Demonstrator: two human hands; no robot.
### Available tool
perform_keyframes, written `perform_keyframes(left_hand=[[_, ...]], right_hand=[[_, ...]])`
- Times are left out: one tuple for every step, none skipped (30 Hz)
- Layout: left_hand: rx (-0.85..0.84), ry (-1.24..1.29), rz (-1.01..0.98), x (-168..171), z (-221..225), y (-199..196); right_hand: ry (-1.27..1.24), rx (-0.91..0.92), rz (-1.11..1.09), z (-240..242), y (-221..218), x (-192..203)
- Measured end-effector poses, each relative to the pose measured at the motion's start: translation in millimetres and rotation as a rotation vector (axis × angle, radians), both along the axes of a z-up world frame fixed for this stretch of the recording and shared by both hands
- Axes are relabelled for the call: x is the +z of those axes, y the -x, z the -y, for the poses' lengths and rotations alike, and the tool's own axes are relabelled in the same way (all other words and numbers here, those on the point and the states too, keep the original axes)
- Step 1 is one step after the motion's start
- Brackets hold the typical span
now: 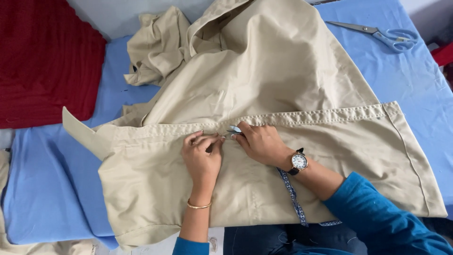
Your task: Trimming loose threads and measuring a tan garment during a quality control inspection
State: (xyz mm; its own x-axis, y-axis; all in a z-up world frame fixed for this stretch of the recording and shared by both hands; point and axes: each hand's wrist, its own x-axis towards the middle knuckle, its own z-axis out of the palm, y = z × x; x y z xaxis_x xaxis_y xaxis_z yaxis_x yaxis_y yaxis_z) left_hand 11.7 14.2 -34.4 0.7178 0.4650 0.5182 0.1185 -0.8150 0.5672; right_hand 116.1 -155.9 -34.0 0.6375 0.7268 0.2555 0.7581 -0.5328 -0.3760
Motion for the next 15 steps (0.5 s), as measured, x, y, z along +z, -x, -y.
perform_keyframes(left_hand=[[0.0,0.001,-0.001,-1.2,-1.1,0.0],[-0.017,-0.029,0.037,-2.4,-2.3,0.2],[-0.031,-0.059,0.078,-2.9,-4.6,-1.1],[-0.029,-0.058,0.08,-8.7,-6.7,-1.4],[-0.019,-0.085,0.119,-15.0,-8.8,-0.1],[-0.01,-0.113,0.159,-21.6,-10.9,1.2],[-0.008,-0.112,0.157,-21.2,-11.1,1.6],[0.001,-0.106,0.148,-20.8,-11.3,1.7],[0.01,-0.1,0.138,-20.6,-11.2,1.5],[0.01,-0.097,0.137,-23.0,-11.7,1.7],[0.023,-0.073,0.139,-25.1,-12.6,1.3],[0.035,-0.048,0.141,-27.2,-13.4,1.0],[0.035,-0.046,0.141,-22.0,-12.0,2.4],[0.011,-0.002,0.136,-16.8,-10.7,3.8],[-0.015,0.042,0.13,-11.5,-9.3,4.8]], right_hand=[[0.001,0.0,-0.001,0.9,0.8,-0.6],[-0.002,0.002,-0.003,1.6,1.7,-1.2],[-0.005,0.007,-0.001,1.0,0.8,-0.8],[-0.004,0.009,0.0,1.3,0.6,1.6],[-0.011,0.015,0.014,1.4,1.6,3.1],[-0.017,0.02,0.027,1.5,2.4,4.5],[-0.016,0.021,0.026,1.3,2.0,3.4],[-0.025,0.028,0.03,1.0,1.3,2.3],[-0.033,0.033,0.034,1.2,0.5,1.3],[-0.031,0.033,0.033,1.4,1.1,0.8],[-0.022,0.034,0.055,1.4,1.3,0.5],[-0.014,0.034,0.078,1.5,1.5,0.2],[-0.012,0.034,0.078,0.9,3.6,3.9],[-0.019,0.056,0.078,0.3,5.6,7.5],[-0.026,0.076,0.078,0.0,7.6,11.1]])
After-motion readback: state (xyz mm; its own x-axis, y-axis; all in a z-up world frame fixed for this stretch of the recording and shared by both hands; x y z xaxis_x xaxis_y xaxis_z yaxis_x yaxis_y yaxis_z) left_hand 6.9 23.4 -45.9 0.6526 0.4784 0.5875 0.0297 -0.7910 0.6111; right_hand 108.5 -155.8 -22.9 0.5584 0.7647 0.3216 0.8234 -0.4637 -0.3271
